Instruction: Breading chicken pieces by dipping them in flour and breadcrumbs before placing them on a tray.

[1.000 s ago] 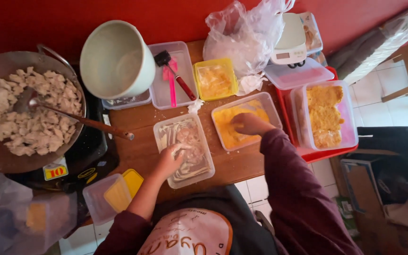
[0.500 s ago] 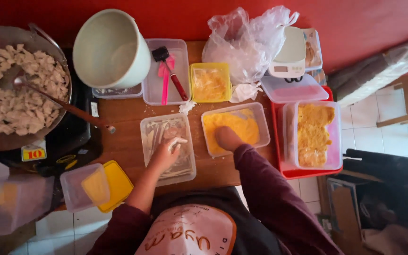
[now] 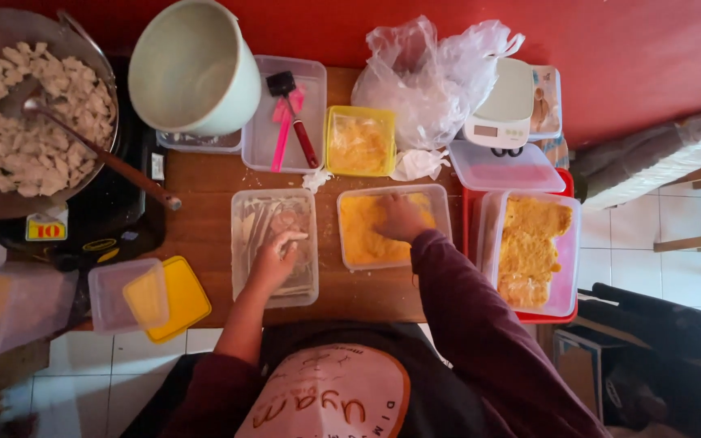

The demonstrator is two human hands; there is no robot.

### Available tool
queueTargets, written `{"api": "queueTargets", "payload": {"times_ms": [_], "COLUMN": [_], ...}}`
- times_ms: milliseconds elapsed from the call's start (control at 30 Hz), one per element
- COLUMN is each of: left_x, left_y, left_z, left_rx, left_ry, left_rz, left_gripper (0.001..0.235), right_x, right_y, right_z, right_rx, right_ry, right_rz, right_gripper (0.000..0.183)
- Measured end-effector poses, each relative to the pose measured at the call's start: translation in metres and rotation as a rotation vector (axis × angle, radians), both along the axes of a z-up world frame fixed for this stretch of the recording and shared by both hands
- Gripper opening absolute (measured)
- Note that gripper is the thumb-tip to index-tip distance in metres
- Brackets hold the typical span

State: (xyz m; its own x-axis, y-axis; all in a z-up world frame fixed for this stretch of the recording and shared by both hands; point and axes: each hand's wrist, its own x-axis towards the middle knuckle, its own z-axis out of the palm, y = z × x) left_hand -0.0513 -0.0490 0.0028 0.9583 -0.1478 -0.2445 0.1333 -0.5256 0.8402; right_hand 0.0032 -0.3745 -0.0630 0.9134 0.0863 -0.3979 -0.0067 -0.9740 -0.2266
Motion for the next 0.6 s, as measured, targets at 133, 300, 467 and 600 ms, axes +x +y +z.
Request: {"api": "queueTargets", "payload": {"times_ms": [133,300,467,600], "left_x": [-0.008,-0.007,0.001,0.007], "left_y": [-0.006,-0.007,-0.002,-0.004], "left_z": [0.042,0.068,0.013,0.02], "left_rx": [0.039,-0.016,0.001,0.018], "left_ry": [0.004,-0.007,-0.074,-0.076], "left_rz": [0.005,0.026,0.008,-0.022], "left_gripper": [0.024,0.027,0.026,0.027], "right_x": [-0.005,0.0,-0.015,-0.032], "right_y": [-0.007,-0.019,-0.016,-0.006], "right_z": [-0.074,-0.007,0.066,0.108], "right_rx": [0.167,0.254,0.375,0.433], "right_ry": [0.138,0.249,0.031,0.021], "right_rz": [0.097,0.149,0.094,0.155], "right_gripper": [0.075,0.06,0.046,0.041]}}
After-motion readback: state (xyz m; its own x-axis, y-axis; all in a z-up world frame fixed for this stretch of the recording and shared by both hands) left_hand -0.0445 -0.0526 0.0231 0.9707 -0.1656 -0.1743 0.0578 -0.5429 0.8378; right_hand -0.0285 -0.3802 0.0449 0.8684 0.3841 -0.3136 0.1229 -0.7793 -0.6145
